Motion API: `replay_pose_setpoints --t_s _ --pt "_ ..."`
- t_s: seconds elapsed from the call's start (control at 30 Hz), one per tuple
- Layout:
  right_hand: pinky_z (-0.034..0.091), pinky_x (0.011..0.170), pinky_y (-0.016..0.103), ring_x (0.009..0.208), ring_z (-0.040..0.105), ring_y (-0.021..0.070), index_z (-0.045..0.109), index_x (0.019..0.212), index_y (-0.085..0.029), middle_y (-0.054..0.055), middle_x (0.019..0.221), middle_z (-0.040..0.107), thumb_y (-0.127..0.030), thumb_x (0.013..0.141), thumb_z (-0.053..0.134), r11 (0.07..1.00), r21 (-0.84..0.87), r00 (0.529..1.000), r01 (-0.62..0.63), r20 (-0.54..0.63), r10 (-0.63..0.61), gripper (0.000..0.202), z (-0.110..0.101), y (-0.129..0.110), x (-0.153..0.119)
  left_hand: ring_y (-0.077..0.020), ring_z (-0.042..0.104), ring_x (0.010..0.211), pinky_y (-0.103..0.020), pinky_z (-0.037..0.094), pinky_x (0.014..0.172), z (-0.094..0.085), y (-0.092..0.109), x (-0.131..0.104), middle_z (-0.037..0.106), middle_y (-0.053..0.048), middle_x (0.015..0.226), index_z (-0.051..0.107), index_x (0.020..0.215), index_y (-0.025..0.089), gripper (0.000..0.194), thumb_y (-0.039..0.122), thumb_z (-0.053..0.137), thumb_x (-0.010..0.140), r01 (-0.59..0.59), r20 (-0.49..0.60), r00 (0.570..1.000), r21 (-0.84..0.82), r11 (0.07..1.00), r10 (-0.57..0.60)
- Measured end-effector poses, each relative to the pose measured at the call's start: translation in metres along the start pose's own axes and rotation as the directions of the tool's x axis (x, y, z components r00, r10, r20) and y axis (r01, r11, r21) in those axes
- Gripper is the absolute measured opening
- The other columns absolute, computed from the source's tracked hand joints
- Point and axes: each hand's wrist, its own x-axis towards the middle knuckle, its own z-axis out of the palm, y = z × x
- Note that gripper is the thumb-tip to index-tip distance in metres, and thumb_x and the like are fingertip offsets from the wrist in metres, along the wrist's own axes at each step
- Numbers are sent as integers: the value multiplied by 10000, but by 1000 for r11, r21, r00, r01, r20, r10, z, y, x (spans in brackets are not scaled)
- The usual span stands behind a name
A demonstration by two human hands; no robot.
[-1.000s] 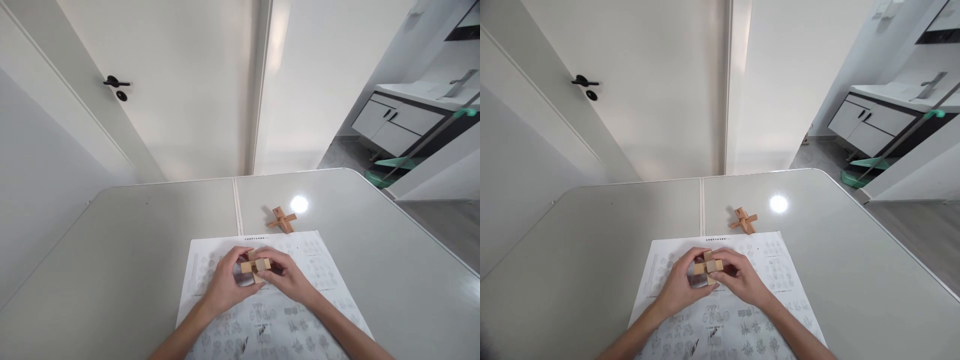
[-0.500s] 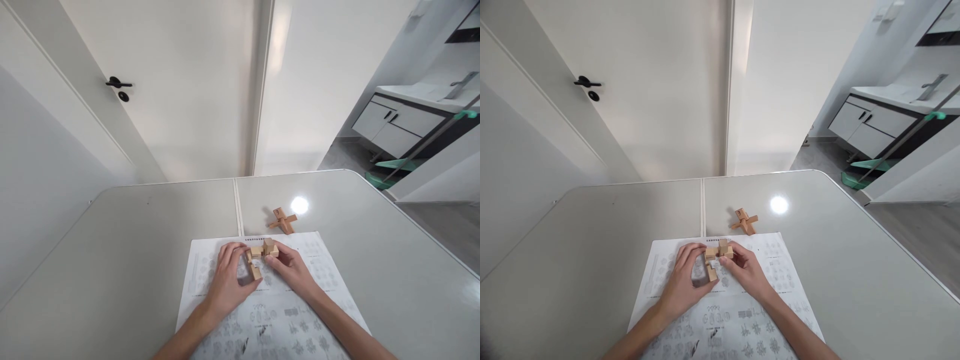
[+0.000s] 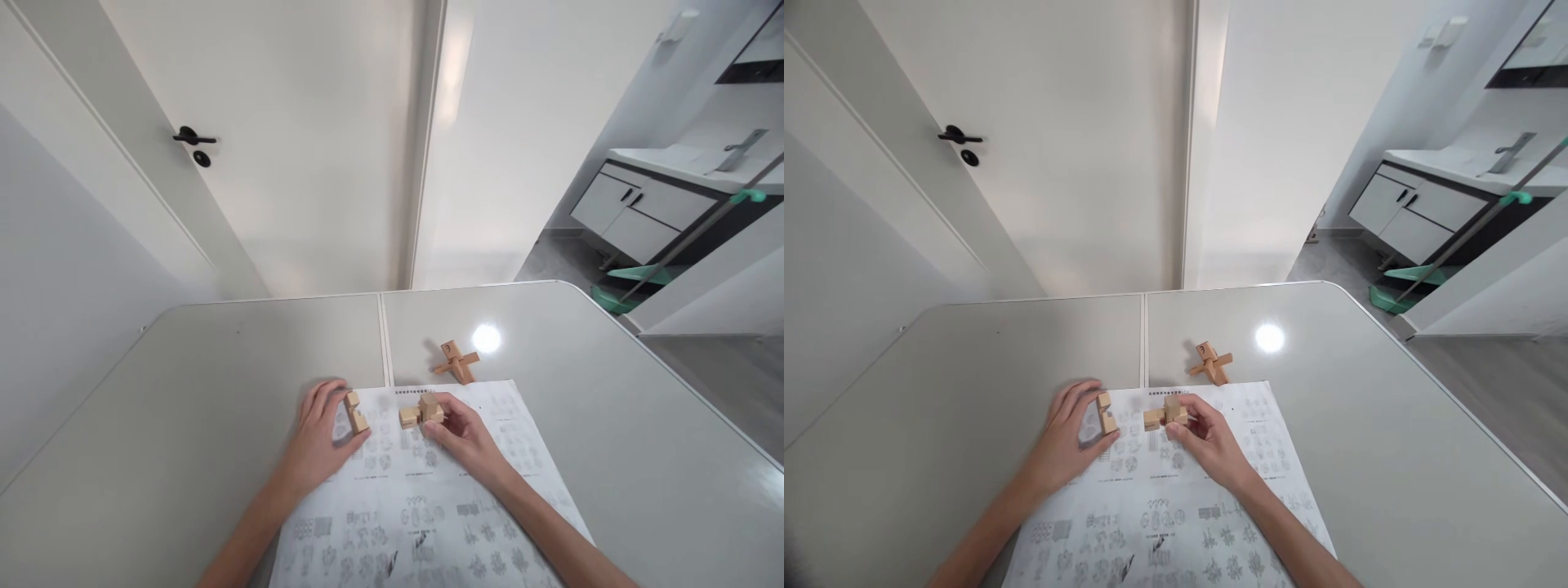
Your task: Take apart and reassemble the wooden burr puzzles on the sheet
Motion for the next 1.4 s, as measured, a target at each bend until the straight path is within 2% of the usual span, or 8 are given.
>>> replay_pose_setpoints --t_s 0.2,0.37,0.6,0.7,0.77,1.1,1.27,1.4 --pt "471 662 289 704 522 157 693 1166 -240 1 857 605 -525 954 731 999 35 1000 13 5 -13 357 0 2 1 -372 471 1418 -576 440 1162 -12 -20 -8 563 -123 1477 551 1378 252 512 458 714 938 50 11 999 55 997 -50" --pt "487 683 296 755 564 176 695 1152 -244 17 897 632 -535 956 724 1000 8 1000 6 7 -6 352 1 0 -1 -378 438 1464 -581 410 1179 -9 -6 -11 493 -140 1578 371 1574 273 745 448 723 941 47 -33 998 66 997 -45" --pt "443 611 292 687 518 156 701 1116 -247 39 949 645 -492 966 729 987 -111 986 117 130 -103 289 15 0 -11 -306 593 1276 -473 509 1080 -8 45 -15 706 -85 1269 614 1299 277 322 351 696 996 -206 -43 979 -135 969 202" --pt "441 592 293 675 498 161 705 1127 -252 34 891 627 -501 972 718 977 -137 977 164 161 -141 294 22 3 -15 -278 645 1132 -433 557 972 -8 61 -16 736 -75 1101 652 1121 250 100 281 626 1029 -229 -1 972 -252 940 236" --pt "449 588 295 677 502 166 702 1129 -253 38 886 630 -512 969 716 974 -155 976 166 168 -140 305 24 5 -17 -265 655 1049 -422 570 920 -7 67 -16 729 -70 1010 639 1050 238 52 245 589 1037 -213 8 974 -294 932 225" --pt "457 568 291 646 540 166 731 1161 -282 36 899 693 -479 950 756 977 -136 973 167 184 -140 290 25 6 -19 -254 658 977 -428 552 900 -2 58 -17 717 -50 906 632 977 235 45 239 606 1013 -135 -54 991 -238 962 126" --pt "505 609 306 664 579 185 678 1161 -250 25 815 665 -532 974 696 978 -169 992 120 69 -110 339 25 -1 -16 -249 672 942 -432 523 892 -3 53 -14 718 -27 866 602 911 248 84 250 624 992 -113 -149 984 -110 987 96" --pt "503 596 297 638 568 177 573 1310 -260 -10 766 590 -487 1000 649 964 -243 991 104 -51 -120 391 22 1 -13 -266 662 960 -439 515 889 -4 51 -13 705 -30 882 579 848 250 125 198 679 901 -143 -224 964 29 989 146"
